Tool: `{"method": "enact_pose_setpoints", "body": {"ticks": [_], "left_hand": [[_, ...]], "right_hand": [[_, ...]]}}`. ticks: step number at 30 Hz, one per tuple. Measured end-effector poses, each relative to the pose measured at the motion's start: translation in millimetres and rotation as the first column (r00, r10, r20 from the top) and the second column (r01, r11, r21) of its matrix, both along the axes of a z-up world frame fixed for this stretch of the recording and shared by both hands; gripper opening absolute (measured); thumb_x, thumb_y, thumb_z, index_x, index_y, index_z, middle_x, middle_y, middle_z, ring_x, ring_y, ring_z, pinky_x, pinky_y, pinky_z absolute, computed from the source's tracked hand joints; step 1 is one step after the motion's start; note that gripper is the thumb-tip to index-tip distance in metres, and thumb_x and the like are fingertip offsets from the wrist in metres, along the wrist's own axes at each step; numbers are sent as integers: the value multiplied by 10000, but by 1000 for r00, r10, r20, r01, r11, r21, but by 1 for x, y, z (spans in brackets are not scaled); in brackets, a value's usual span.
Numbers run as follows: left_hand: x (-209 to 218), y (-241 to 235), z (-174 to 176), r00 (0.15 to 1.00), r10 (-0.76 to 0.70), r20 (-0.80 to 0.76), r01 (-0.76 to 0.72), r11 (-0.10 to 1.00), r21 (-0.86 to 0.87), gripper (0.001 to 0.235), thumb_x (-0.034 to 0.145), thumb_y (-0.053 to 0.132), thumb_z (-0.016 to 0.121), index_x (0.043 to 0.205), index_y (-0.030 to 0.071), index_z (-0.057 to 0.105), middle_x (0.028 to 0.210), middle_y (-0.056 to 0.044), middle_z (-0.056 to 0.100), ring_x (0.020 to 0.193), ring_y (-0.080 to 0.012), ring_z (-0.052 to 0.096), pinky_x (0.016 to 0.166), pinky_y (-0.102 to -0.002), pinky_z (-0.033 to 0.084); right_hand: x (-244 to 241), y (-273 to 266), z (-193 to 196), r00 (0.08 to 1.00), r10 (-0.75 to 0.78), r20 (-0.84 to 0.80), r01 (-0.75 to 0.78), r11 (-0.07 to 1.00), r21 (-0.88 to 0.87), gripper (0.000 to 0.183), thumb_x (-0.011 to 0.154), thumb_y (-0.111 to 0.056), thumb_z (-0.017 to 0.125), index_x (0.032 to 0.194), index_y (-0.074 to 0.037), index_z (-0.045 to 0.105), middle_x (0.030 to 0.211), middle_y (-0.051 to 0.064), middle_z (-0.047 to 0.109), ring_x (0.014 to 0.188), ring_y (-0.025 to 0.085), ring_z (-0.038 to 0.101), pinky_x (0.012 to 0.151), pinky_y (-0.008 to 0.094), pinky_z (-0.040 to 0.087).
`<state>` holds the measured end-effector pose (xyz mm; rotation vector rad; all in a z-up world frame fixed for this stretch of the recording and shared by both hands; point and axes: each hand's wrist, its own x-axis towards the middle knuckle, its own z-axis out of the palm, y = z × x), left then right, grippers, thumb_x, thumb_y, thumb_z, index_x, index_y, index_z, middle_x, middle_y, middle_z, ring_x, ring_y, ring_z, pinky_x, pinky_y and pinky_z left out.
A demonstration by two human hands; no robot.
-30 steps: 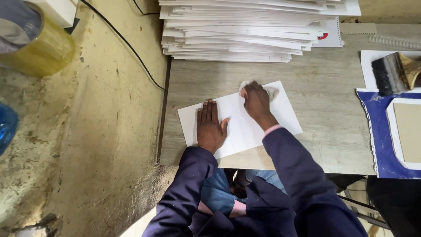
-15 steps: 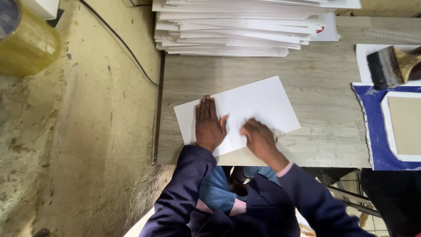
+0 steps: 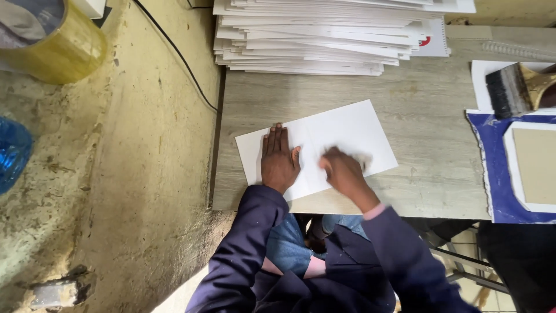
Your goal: Assembling paper folders by applying adhesive and pressing components together on a workbench.
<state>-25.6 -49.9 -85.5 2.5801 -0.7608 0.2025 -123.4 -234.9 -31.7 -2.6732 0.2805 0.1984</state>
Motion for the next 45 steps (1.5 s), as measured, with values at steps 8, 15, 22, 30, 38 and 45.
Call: {"method": "enact_pose_setpoints", "body": {"ticks": [8,15,22,30,38,45], "left_hand": [[2,-3,-2,989,-145,-39,141,986,-92,575,1155,368,425,1597,2,455,1663,-229,480,1586,-351,410,1366,-501,188],[15,21,-2,980,103,173,-92,994,-66,564,1095,348,536,1527,-14,546,1603,-238,544,1524,-388,490,1298,-526,313],[14,22,6,985,92,143,-72,988,-140,495,1099,243,547,1535,8,537,1574,-238,579,1492,-396,537,1283,-528,352],[21,26,6,972,169,162,-144,977,-155,563,1041,302,607,1507,-4,533,1583,-251,551,1496,-421,518,1263,-570,364],[6,18,-1,968,175,179,-182,983,25,799,1078,592,516,1579,-30,474,1663,-246,455,1570,-408,413,1322,-551,251],[-16,-1,5,983,146,108,-148,989,2,860,1063,633,481,1594,-43,454,1642,-267,471,1569,-411,414,1339,-544,226]], "right_hand": [[-54,22,11,981,50,187,-82,982,170,106,1000,-199,705,893,-192,701,947,85,670,971,474,713,763,562,590],[46,35,-28,972,179,151,-183,983,14,123,926,-120,713,844,-211,723,915,45,701,922,369,732,792,487,559],[164,51,-21,958,89,272,-80,996,-44,129,953,-109,701,864,-195,738,923,88,685,912,418,733,795,538,562],[63,48,-29,990,46,133,-57,995,83,86,983,-136,669,914,-132,721,994,160,723,981,497,738,839,606,574],[-44,-63,-40,997,36,71,-51,971,234,215,1009,-149,600,1158,-204,743,1262,172,742,1216,504,680,1038,595,543],[6,-44,-82,927,78,367,-95,995,27,77,999,-121,660,979,-145,730,973,96,721,991,383,742,887,506,578]]}}
